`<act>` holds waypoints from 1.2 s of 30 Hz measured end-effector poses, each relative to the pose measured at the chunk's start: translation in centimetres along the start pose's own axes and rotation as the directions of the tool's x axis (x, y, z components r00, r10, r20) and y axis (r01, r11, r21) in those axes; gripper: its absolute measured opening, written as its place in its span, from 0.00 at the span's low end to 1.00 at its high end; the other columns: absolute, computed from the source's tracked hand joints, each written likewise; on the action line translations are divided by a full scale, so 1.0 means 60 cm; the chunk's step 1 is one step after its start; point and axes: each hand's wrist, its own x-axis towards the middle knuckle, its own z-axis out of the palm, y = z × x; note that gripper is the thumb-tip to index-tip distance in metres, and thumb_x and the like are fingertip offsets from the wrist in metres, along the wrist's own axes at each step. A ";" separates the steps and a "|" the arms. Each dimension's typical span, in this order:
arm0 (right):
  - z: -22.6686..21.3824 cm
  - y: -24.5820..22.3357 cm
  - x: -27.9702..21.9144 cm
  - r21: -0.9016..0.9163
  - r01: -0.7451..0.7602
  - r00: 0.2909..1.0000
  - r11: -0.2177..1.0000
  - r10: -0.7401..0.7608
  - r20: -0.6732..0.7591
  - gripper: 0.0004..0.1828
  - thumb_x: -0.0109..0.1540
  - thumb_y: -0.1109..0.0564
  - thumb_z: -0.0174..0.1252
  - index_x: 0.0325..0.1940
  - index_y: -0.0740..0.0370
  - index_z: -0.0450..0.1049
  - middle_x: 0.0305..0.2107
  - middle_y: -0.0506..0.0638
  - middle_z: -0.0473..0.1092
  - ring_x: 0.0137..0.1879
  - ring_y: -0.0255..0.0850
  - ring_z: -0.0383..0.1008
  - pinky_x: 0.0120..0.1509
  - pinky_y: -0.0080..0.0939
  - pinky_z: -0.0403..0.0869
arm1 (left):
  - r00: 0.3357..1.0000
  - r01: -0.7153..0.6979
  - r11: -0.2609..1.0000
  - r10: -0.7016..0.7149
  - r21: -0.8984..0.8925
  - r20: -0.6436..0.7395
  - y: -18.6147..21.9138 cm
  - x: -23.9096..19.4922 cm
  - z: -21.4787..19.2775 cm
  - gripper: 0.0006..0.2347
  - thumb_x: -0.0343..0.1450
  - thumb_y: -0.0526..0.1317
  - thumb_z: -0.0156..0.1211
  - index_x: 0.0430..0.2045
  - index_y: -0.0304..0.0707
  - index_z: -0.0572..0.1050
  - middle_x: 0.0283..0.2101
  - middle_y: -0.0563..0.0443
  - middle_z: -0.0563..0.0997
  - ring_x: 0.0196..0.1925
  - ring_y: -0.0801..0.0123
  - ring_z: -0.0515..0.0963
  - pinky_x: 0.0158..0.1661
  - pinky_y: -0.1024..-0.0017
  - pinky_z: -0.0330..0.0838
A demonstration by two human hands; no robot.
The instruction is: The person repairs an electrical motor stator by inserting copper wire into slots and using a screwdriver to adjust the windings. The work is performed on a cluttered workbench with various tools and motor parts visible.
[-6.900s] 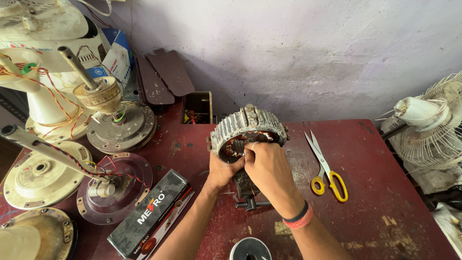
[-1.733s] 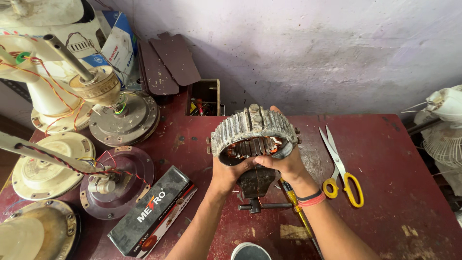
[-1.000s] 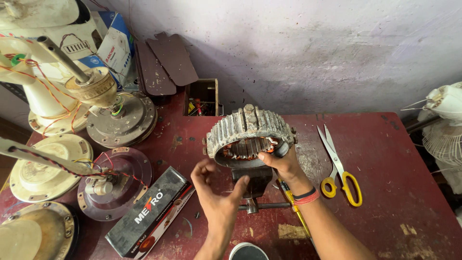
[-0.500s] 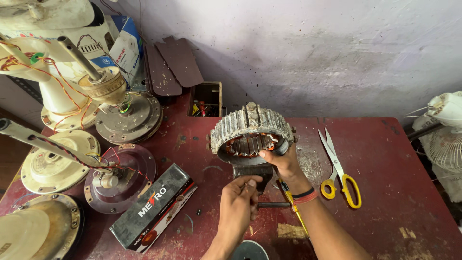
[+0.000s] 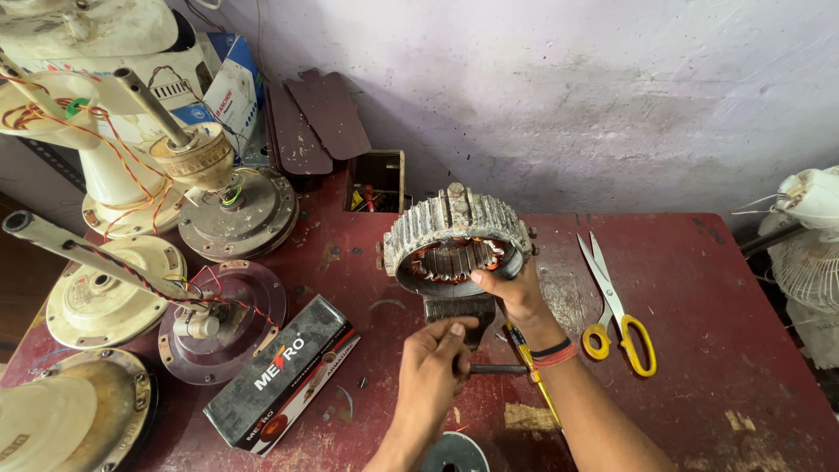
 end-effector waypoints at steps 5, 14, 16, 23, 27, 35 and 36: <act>-0.003 -0.001 0.003 -0.036 0.004 1.000 0.999 -0.003 0.027 0.27 0.51 0.58 0.67 0.54 0.64 0.74 0.44 0.51 0.75 0.51 0.44 0.75 0.59 0.47 0.75 | 0.989 -0.122 0.988 0.129 0.092 -0.066 -0.027 -0.010 0.003 0.17 0.79 0.46 0.39 0.46 0.38 0.77 0.16 0.60 0.60 0.19 0.80 0.58 0.21 0.76 0.54; -0.010 -0.018 0.002 -0.128 -0.007 0.997 0.992 0.016 0.071 0.27 0.50 0.57 0.68 0.53 0.64 0.74 0.43 0.51 0.76 0.48 0.42 0.75 0.56 0.45 0.76 | 0.984 -0.162 0.959 0.173 0.232 -0.029 -0.030 -0.011 -0.005 0.15 0.79 0.43 0.43 0.41 0.34 0.79 0.17 0.59 0.62 0.21 0.79 0.61 0.25 0.74 0.60; -0.007 -0.015 0.002 -0.120 0.000 0.998 0.993 0.008 0.063 0.28 0.50 0.57 0.68 0.54 0.64 0.74 0.43 0.51 0.76 0.49 0.42 0.75 0.57 0.45 0.76 | 0.985 -0.164 0.966 0.171 0.202 -0.019 -0.028 -0.012 -0.003 0.14 0.79 0.42 0.44 0.40 0.33 0.78 0.17 0.59 0.60 0.21 0.78 0.58 0.24 0.73 0.57; -0.002 -0.001 -0.004 0.024 -0.023 0.999 0.999 0.023 0.022 0.30 0.51 0.60 0.67 0.57 0.65 0.72 0.47 0.52 0.74 0.53 0.43 0.73 0.62 0.46 0.73 | 0.990 -0.137 0.959 0.140 0.248 0.005 -0.019 -0.018 0.004 0.12 0.77 0.36 0.44 0.43 0.34 0.78 0.17 0.60 0.61 0.19 0.78 0.58 0.21 0.70 0.55; 0.000 0.002 -0.006 0.018 -0.010 1.000 1.000 0.010 0.003 0.30 0.52 0.59 0.67 0.58 0.65 0.72 0.48 0.51 0.75 0.54 0.43 0.74 0.64 0.45 0.72 | 0.990 -0.131 0.932 0.138 0.337 0.005 -0.012 -0.023 -0.001 0.13 0.77 0.37 0.44 0.44 0.34 0.80 0.15 0.58 0.63 0.18 0.79 0.60 0.21 0.71 0.57; 0.003 -0.004 -0.003 -0.013 -0.039 0.998 0.999 0.040 0.046 0.34 0.52 0.53 0.68 0.61 0.63 0.71 0.52 0.52 0.73 0.59 0.44 0.72 0.68 0.46 0.70 | 0.996 -0.074 0.887 0.089 0.456 -0.010 0.003 -0.036 -0.009 0.15 0.76 0.38 0.43 0.50 0.37 0.78 0.14 0.55 0.67 0.15 0.77 0.61 0.20 0.69 0.56; 0.004 -0.008 -0.002 -0.025 -0.045 0.998 0.999 0.046 0.052 0.34 0.52 0.52 0.68 0.62 0.63 0.71 0.52 0.53 0.73 0.59 0.44 0.72 0.68 0.46 0.70 | 0.996 -0.079 0.893 0.088 0.442 0.000 0.003 -0.035 -0.008 0.15 0.76 0.38 0.43 0.50 0.36 0.78 0.14 0.55 0.67 0.15 0.77 0.61 0.20 0.69 0.56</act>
